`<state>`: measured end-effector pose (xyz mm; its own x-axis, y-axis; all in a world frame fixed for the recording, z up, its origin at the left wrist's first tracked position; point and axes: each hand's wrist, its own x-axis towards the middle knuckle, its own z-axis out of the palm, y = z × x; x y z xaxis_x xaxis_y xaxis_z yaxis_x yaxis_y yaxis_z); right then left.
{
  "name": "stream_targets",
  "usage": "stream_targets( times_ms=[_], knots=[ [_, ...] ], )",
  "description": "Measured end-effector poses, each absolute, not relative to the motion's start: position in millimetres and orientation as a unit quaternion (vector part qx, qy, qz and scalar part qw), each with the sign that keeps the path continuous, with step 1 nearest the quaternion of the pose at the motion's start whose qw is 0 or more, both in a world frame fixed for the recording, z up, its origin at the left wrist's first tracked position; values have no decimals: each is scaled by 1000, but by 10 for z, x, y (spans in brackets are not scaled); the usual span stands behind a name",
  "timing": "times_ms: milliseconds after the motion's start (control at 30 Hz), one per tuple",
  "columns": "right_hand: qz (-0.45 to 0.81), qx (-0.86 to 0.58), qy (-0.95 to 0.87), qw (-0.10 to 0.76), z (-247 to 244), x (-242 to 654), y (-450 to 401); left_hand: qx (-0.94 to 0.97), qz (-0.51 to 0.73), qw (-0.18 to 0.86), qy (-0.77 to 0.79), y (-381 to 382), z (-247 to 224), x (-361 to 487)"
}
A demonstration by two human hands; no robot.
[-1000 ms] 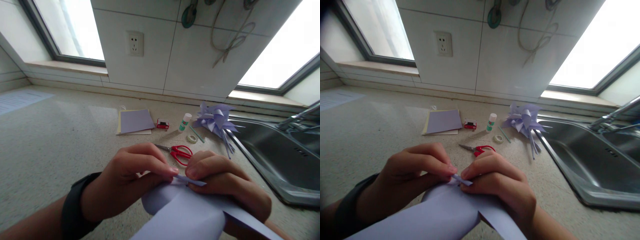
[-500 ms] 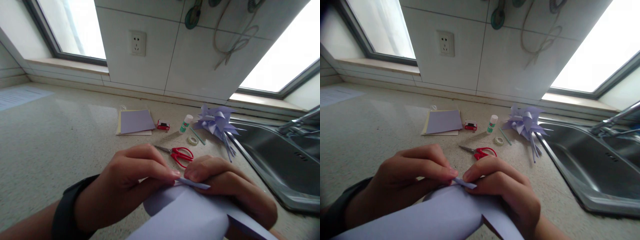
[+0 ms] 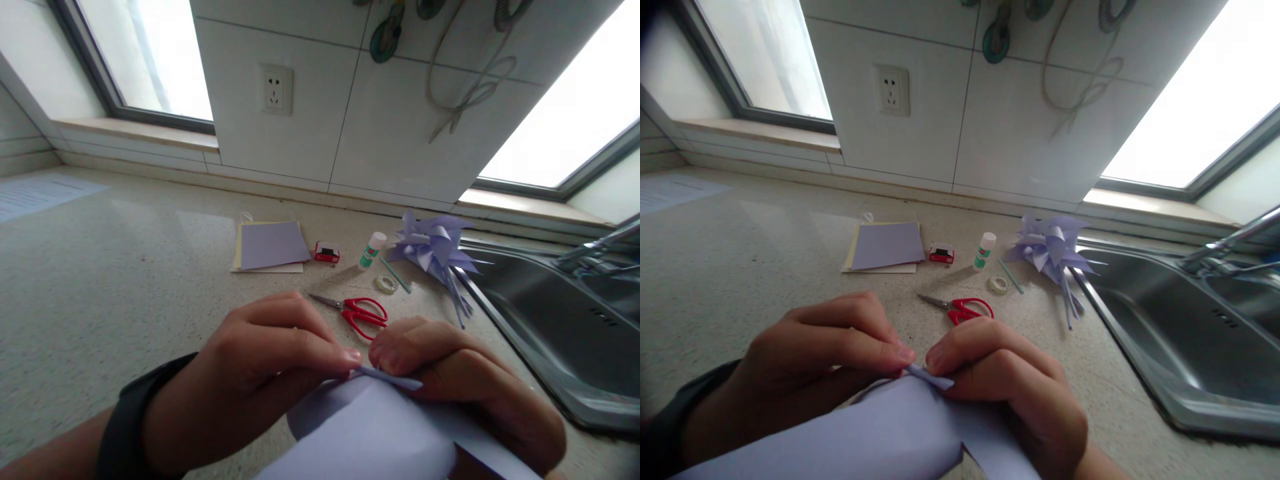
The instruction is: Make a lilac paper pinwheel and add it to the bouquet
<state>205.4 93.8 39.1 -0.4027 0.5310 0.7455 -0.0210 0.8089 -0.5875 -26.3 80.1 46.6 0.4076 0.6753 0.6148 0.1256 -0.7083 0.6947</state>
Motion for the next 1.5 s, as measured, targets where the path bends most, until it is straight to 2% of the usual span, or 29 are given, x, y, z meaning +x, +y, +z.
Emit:
stream_targets(
  times_ms=[267,400,700,833,1000,1100,1333,1500],
  knots=[
    [315,-108,-753,568,312,2007,1006,794,481,267,259,796,449,-261],
    [328,-106,-751,564,320,1994,1016,795,483,264,255,803,447,-257],
    [310,-182,-736,574,334,2022,1124,805,432,281,295,893,412,-326],
    [270,-279,-724,571,327,2008,1187,783,407,327,338,953,371,-303],
    [313,-330,-691,562,322,1953,1252,703,411,437,381,1006,258,-255],
    [334,-358,-667,561,298,1949,1316,663,364,508,412,1041,202,-266],
    [456,-384,-572,563,286,2006,1458,652,288,568,411,1157,102,-313],
    [437,-409,-573,559,278,2078,1533,619,298,594,419,1227,39,-301]
  ],
)
